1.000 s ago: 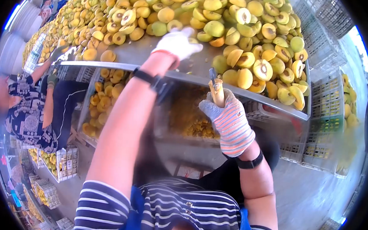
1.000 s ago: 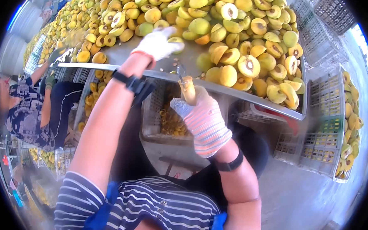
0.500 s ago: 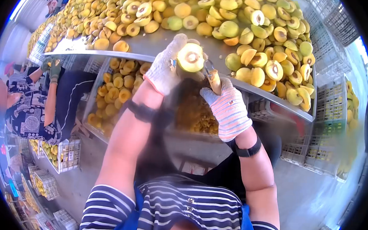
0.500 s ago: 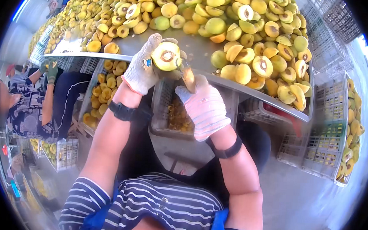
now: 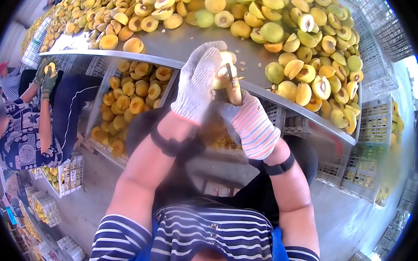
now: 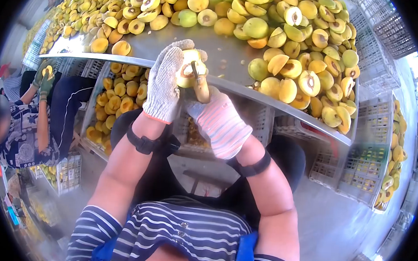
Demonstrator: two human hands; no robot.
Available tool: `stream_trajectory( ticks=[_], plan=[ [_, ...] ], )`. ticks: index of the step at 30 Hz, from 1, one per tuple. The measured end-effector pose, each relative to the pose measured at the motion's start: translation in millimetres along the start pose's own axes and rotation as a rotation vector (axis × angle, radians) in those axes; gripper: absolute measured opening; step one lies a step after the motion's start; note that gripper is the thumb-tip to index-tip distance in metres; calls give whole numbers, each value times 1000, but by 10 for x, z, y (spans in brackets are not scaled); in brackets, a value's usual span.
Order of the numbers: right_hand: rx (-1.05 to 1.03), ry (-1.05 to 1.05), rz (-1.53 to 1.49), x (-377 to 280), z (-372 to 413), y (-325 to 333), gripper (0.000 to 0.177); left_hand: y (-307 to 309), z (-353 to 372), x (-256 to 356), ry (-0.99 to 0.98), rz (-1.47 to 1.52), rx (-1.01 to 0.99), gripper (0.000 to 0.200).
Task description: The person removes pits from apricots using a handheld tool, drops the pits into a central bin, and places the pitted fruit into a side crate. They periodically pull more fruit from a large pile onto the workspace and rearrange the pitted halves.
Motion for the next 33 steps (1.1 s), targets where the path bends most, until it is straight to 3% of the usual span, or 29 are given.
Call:
stream_trajectory(
  ticks=[1, 2, 4, 5, 7, 8, 10, 12, 15, 18, 20, 22, 24, 26, 27, 29, 31, 33],
  plan=[
    [-98, -195, -138, -10, 29, -45, 25, 0, 15, -25, 12, 42, -16, 33],
    [-98, -192, -139, 101, 17, -67, 25, -3, 18, -36, 18, 86, -32, 33],
    [43, 318, 309, 2, 92, -115, 16, 19, 22, -3, -24, -3, -65, 33],
    [42, 319, 309, -157, 145, -67, 16, 12, 33, 24, -61, -90, -97, 33],
    [-261, -591, -545, 105, 257, -124, 12, -47, 92, 76, -134, -160, -138, 34],
    [-257, -589, -545, 126, 258, -147, 12, -113, 107, 132, -211, -226, -181, 35],
    [-130, -447, -439, 134, 208, -80, 13, -139, 142, 56, -182, -196, -187, 35],
    [-158, -482, -445, 157, 224, -44, 13, -170, 122, 43, -157, -174, -198, 35],
    [-201, -492, -424, 232, 244, -14, 14, -232, 98, 6, -46, -172, -227, 33],
    [-174, -495, -424, 213, 251, -26, 18, -240, 174, -152, 84, 57, -131, 38],
    [-110, -446, -432, 175, 217, 10, 18, -249, 145, -53, -152, -154, -171, 33],
    [-199, -518, -440, 107, 285, 49, 18, -224, 143, -63, -103, -188, -161, 35],
    [-293, -581, -439, 187, 326, 28, 18, -243, 158, -121, 109, -2, -143, 36],
    [-250, -51, 37, -73, 250, 20, 19, -200, 114, -109, 101, 8, -189, 38],
    [-254, -50, 36, -121, 254, 26, 19, -215, 84, -52, 43, -160, -282, 39],
    [-305, -575, -409, 102, 317, 5, 21, -270, 82, 38, -16, -328, -371, 40],
    [-254, -530, -401, 166, 238, -56, 21, -217, 69, 23, 143, -23, -161, 35],
    [-260, -446, -486, 151, 214, -156, 22, -137, 69, -73, 124, -33, -78, 30]
  ],
)
Point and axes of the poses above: each hand's wrist, its own z-axis away from the middle knuckle, its own y-axis out of the back of the hand, x = y × z, the point moved 9 cm from there along -z, towards the middle knuckle, and after that the axes turned 12 degrees about -y, right-handed, at the moved point
